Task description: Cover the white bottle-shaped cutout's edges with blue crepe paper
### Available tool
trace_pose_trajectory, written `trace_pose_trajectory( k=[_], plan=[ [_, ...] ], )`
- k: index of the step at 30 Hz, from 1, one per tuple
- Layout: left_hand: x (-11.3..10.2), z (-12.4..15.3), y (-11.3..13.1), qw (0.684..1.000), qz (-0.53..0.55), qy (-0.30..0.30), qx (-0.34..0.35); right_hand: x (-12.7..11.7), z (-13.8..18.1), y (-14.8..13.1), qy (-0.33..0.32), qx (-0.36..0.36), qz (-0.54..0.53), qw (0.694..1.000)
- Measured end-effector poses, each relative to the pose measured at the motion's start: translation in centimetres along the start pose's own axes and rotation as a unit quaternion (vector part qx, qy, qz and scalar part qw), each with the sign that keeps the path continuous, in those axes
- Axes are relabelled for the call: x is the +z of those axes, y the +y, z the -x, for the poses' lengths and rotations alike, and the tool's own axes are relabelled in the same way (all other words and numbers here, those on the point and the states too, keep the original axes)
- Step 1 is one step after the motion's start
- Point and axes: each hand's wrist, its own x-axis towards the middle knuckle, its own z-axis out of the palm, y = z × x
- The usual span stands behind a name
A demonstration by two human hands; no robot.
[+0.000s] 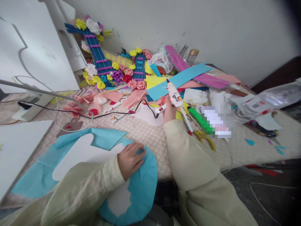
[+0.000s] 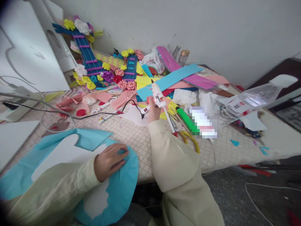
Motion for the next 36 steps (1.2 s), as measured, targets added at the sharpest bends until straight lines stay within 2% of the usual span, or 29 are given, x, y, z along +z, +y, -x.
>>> trace_pose_trajectory(
  k=[4,10,16,21,28,32,36],
  plan=[
    [0.1,0.4,0.3,0.999,-0.015,0.03,0.006,0.0,0.1,-0.1,0.004,0.012,0.004,1.0],
    [1.0,-0.1,0.0,0.995,-0.026,0.068,-0.07,-0.2,0.1,0.2,0.006,0.002,0.021,1.0],
    [0.2,-1.3,-0.8,0.992,-0.105,0.058,-0.039,0.0,0.0,-0.1,0.012,0.01,-0.005,1.0],
    [-0.5,-2.5,-1.9,0.983,-0.167,0.073,-0.028,0.2,0.3,-0.4,-0.004,0.018,0.004,1.0],
    [1.6,-1.4,-1.8,0.989,-0.099,0.11,-0.009,0.0,0.5,-0.1,-0.027,0.018,0.026,0.999],
    [1.2,-0.3,-1.2,0.995,-0.059,0.072,-0.025,-0.1,0.5,-0.3,-0.031,0.024,0.037,0.999],
    [0.6,0.2,-0.7,0.997,-0.042,0.061,-0.02,0.0,0.7,-0.6,-0.035,0.027,0.036,0.998]
  ],
)
